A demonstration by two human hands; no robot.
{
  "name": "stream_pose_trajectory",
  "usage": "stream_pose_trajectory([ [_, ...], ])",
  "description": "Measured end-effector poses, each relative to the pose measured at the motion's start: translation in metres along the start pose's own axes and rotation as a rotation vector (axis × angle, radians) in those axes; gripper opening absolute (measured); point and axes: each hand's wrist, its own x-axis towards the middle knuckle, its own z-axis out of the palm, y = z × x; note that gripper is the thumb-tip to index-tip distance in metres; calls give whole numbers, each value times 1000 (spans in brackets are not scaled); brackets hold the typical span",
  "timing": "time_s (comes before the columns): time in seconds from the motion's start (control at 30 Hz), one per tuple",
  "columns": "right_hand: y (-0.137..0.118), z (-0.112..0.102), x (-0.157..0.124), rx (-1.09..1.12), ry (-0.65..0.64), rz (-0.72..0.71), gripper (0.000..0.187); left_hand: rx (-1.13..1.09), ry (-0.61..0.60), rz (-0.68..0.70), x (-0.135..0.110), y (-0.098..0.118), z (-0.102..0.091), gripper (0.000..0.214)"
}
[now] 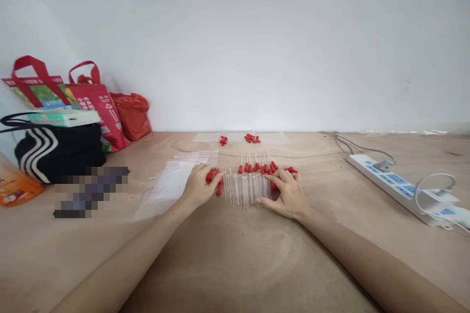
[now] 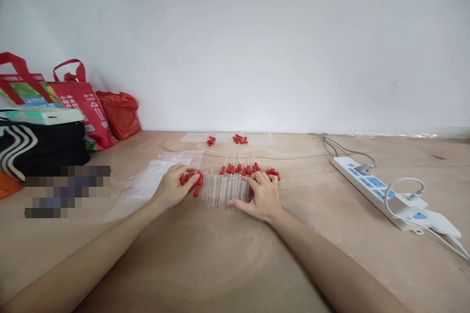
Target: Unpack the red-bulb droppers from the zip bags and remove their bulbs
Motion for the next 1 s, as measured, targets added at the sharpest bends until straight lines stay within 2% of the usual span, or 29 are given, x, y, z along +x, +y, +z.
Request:
stream_pose_trajectory([
  [0.17, 12, -9, -7, -8, 105, 76, 33, 112, -158, 94, 34, 37, 27, 17],
  [0.3, 27, -13, -11, -40, 208, 161, 24, 216, -201, 93, 61, 59, 56, 30],
  [0.43, 34, -14, -11, -64, 245, 214, 22, 245, -204, 88, 70, 71, 75, 36],
  [0.53, 33, -13, -11, -66, 240, 217, 21, 264, -199, 90, 69, 76, 80, 30],
  [0.63, 32, -12, -10, -65, 245, 206, 21, 269, -173, 100, 66, 78, 77, 24],
  [0.73, 32, -13, -11, -75, 241, 203, 20, 255, -138, 129, 56, 74, 63, 20],
  [0.8, 30, -15, -11, -87, 237, 186, 21, 230, -107, 185, 42, 67, 47, 16],
  [0.87, 26, -16, -11, -101, 240, 130, 27, 159, -28, 334, 22, 55, 30, 16],
  [1.0, 10, -18, -10, -129, 164, -79, 47, 114, 43, 464, -18, 33, 9, 14],
])
